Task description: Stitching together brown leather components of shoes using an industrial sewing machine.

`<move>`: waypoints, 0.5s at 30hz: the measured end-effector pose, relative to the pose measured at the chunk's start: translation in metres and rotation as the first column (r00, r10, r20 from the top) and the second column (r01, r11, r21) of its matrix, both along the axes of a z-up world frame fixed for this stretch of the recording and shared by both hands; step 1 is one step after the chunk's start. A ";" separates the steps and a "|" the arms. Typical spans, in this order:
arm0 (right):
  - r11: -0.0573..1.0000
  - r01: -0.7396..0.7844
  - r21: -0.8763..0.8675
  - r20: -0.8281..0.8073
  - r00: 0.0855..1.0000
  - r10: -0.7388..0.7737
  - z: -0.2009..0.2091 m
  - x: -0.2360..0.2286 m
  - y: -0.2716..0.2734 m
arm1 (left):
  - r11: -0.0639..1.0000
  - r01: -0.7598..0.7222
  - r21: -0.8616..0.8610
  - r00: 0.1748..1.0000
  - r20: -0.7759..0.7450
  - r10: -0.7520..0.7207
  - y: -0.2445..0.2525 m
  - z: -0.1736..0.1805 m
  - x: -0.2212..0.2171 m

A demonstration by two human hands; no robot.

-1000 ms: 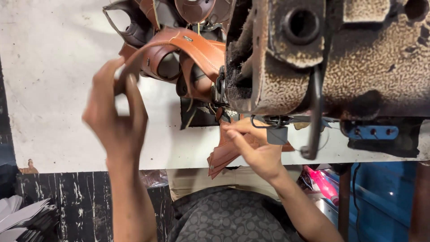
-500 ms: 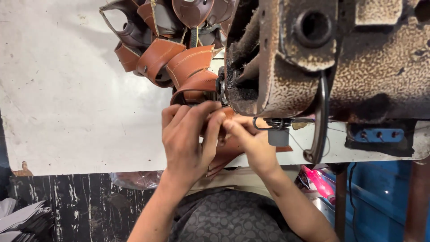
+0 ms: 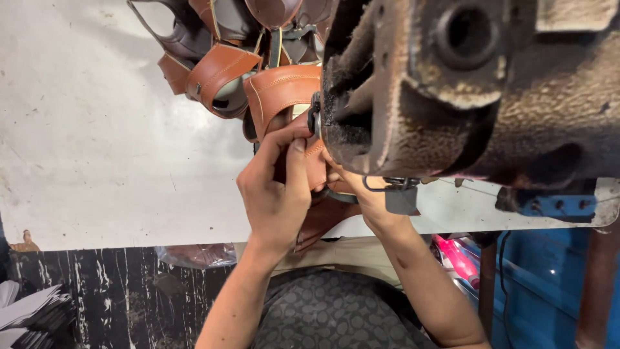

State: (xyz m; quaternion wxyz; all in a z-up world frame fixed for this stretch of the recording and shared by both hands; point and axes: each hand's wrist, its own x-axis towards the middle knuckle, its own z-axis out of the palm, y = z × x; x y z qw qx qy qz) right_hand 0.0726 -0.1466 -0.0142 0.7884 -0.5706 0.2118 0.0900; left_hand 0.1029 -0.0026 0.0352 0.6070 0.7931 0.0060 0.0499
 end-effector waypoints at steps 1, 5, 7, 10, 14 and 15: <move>0.999 -0.011 -0.038 0.053 0.999 0.013 0.003 0.000 -0.002 | 0.998 0.012 -0.059 0.999 -0.050 -0.015 -0.002 0.001 0.002; 1.000 -0.009 -0.027 0.184 0.983 0.014 0.002 -0.004 -0.007 | 0.999 0.039 -0.012 0.991 0.132 -0.037 -0.013 0.007 0.013; 0.997 -0.053 0.054 0.243 0.969 0.039 0.008 -0.005 -0.011 | 0.995 0.061 -0.083 0.998 0.035 -0.058 -0.016 0.011 0.020; 0.991 -0.091 0.099 0.253 0.965 0.063 0.015 -0.005 -0.012 | 0.992 0.025 -0.125 0.986 -0.159 -0.045 -0.021 0.019 0.031; 0.994 -0.045 0.103 0.198 0.980 0.024 0.002 -0.032 -0.031 | 0.997 0.029 -0.071 0.997 -0.066 -0.034 -0.017 0.016 0.044; 0.997 -0.038 -0.063 0.210 0.976 0.050 -0.001 -0.041 -0.043 | 1.000 0.030 -0.001 0.999 0.032 -0.030 -0.016 0.017 0.048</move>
